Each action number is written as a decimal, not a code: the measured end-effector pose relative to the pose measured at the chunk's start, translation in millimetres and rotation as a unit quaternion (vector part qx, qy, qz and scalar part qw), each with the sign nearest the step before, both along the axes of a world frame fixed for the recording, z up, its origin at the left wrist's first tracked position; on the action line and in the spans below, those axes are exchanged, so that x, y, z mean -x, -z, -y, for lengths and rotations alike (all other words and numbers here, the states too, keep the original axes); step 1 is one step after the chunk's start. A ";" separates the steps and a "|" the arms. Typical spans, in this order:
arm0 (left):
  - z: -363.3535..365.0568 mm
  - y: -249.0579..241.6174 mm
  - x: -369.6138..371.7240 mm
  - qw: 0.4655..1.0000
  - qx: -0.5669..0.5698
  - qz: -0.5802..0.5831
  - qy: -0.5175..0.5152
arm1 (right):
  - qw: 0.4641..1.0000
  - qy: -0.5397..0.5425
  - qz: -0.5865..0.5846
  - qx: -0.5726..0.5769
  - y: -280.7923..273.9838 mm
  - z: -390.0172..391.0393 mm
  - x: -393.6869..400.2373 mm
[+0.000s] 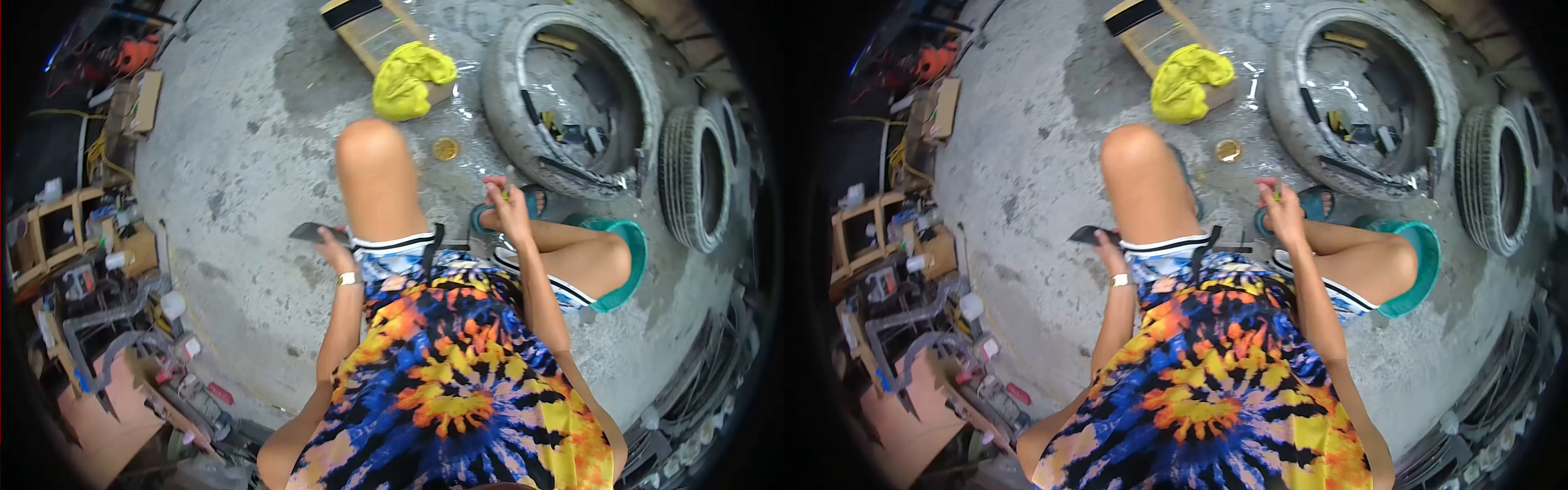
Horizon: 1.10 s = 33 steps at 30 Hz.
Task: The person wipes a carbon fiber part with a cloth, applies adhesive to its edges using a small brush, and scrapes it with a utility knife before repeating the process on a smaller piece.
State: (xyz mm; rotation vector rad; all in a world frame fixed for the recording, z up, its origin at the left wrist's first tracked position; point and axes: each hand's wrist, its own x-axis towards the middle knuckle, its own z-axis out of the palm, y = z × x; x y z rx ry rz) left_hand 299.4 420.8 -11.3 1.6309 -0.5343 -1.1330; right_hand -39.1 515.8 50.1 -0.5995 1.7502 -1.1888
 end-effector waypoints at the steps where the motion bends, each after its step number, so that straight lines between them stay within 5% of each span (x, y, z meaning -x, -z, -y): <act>1: 0.1 -31.1 11.0 0.999 0.032 -0.015 -0.005 | 1.000 -0.002 -0.008 0.023 7.1 -1.1 1.2; 3: 4.5 -70.8 21.4 0.990 0.027 -0.119 -0.077 | 1.000 0.007 -0.001 0.010 15.2 -2.0 7.6; 5: 11.6 -96.4 -5.1 0.974 0.015 -0.220 -0.055 | 0.978 -0.050 -0.189 -0.066 10.5 3.9 7.6; 8: 50.5 -186.6 8.7 0.965 0.075 -0.252 0.009 | 0.979 -0.077 -0.158 -0.107 43.2 9.1 19.4; 13: 131.7 -242.7 78.8 0.913 0.128 -0.358 0.148 | 0.961 -0.142 -0.232 -0.054 82.1 26.9 39.8; 19: 213.9 -195.5 141.8 0.828 0.062 -0.532 0.167 | 0.940 -0.156 -0.296 -0.071 42.3 75.2 47.3; 26: 242.5 -170.9 153.0 0.815 0.031 -0.562 0.141 | 0.961 -0.142 -0.223 -0.081 49.5 91.5 41.4; 30: 223.0 -192.7 160.1 0.771 0.005 -0.620 0.143 | 0.961 -0.158 -0.204 -0.101 58.2 84.5 36.7; 33: 175.8 -266.4 166.9 0.668 -0.057 -0.730 0.136 | 0.960 -0.167 -0.187 -0.122 54.7 79.1 37.2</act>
